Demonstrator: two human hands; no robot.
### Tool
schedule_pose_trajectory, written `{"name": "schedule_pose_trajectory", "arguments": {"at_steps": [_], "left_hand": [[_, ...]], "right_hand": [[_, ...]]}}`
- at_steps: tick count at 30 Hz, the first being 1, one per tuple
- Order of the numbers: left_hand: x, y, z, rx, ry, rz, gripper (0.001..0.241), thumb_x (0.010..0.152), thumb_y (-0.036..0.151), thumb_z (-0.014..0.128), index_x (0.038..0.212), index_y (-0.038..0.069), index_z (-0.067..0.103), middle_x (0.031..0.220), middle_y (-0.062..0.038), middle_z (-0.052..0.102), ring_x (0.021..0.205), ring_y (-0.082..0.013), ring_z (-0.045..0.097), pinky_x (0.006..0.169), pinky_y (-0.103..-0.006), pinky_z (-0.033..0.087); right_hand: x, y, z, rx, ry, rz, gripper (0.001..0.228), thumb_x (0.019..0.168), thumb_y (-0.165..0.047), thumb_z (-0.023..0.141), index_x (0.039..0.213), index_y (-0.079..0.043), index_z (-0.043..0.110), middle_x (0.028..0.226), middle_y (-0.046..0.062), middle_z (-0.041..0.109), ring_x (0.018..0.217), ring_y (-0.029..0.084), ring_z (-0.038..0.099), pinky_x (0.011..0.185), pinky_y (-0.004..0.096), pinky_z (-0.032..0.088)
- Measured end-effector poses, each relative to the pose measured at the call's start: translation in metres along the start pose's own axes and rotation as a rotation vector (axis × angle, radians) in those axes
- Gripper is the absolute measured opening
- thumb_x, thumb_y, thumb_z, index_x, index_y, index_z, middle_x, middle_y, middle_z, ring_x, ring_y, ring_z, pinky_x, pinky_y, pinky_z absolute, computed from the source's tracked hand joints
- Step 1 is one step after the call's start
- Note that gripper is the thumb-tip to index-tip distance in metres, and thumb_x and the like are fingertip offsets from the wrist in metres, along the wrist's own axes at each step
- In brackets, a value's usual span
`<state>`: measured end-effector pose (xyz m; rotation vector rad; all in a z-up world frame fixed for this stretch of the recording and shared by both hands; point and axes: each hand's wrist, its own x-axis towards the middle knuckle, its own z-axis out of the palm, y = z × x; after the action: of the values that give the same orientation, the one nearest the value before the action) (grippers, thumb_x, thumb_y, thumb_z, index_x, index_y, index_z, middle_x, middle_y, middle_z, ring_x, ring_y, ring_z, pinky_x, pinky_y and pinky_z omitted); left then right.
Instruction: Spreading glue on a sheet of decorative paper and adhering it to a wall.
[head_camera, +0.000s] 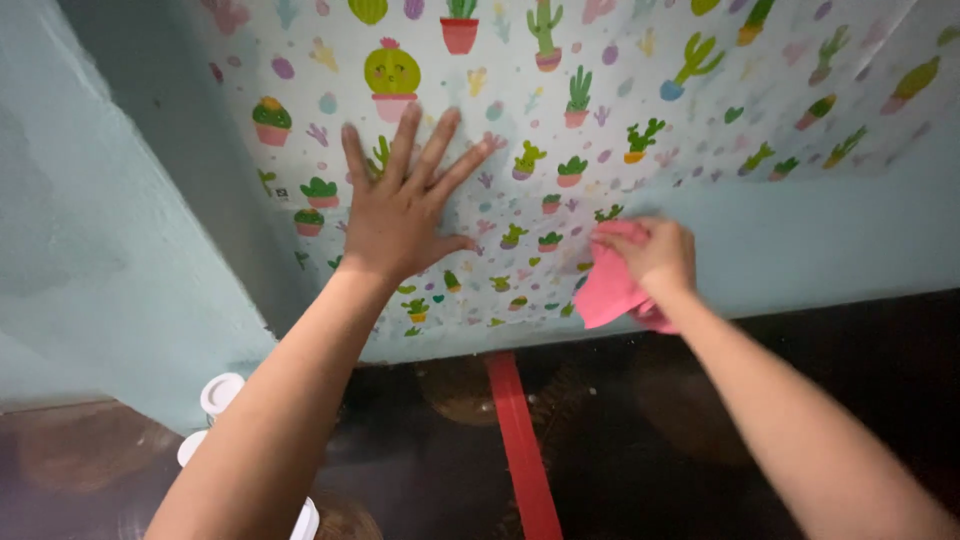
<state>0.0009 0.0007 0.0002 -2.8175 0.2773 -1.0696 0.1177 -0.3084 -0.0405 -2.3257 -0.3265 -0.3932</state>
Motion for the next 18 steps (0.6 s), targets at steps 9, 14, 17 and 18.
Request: {"name": "schedule_pose_trajectory", "arguments": {"at_steps": [9,14,17,18], "left_hand": [[0.000,0.002,0.002,0.036,0.015,-0.040,0.121,0.066,0.065,0.083,0.166,0.042,0.019,0.173,0.004,0.008,0.157,-0.0291,-0.002,0.114,-0.0843,0.005],[-0.002,0.002,0.003,0.011,-0.015,-0.038,0.118,0.070,0.061,0.082,0.166,0.040,0.017,0.174,-0.001,0.008,0.157,-0.0328,0.000,0.112,-0.0834,0.000],[0.004,0.003,-0.006,-0.031,-0.039,-0.030,0.115,0.071,0.057,0.080,0.166,0.039,0.017,0.173,-0.003,0.007,0.154,-0.0346,-0.002,0.110,-0.0846,-0.002],[0.003,0.007,-0.010,-0.074,-0.095,-0.037,0.110,0.075,0.053,0.075,0.166,0.039,0.015,0.173,-0.003,0.005,0.152,-0.0351,-0.006,0.109,-0.0855,-0.004]], "right_hand": [[0.036,-0.009,-0.023,-0.086,0.073,-0.117,0.053,0.082,-0.044,0.093,0.062,-0.006,0.062,0.056,0.003,0.053,0.048,0.017,0.043,0.056,0.035,0.046],[-0.001,0.000,0.003,-0.006,-0.108,0.207,0.041,0.079,-0.034,0.087,0.099,0.000,0.077,0.075,0.014,0.071,0.052,0.023,0.057,0.053,0.036,0.049],[0.009,0.006,0.002,-0.146,-0.134,0.119,0.033,0.080,-0.040,0.087,0.093,-0.010,0.081,0.077,0.008,0.074,0.056,0.022,0.060,0.061,0.035,0.051],[0.009,-0.001,-0.006,-0.252,-0.205,0.113,0.023,0.083,-0.041,0.084,0.094,-0.021,0.084,0.075,0.004,0.075,0.050,0.021,0.057,0.057,0.035,0.049]]}}
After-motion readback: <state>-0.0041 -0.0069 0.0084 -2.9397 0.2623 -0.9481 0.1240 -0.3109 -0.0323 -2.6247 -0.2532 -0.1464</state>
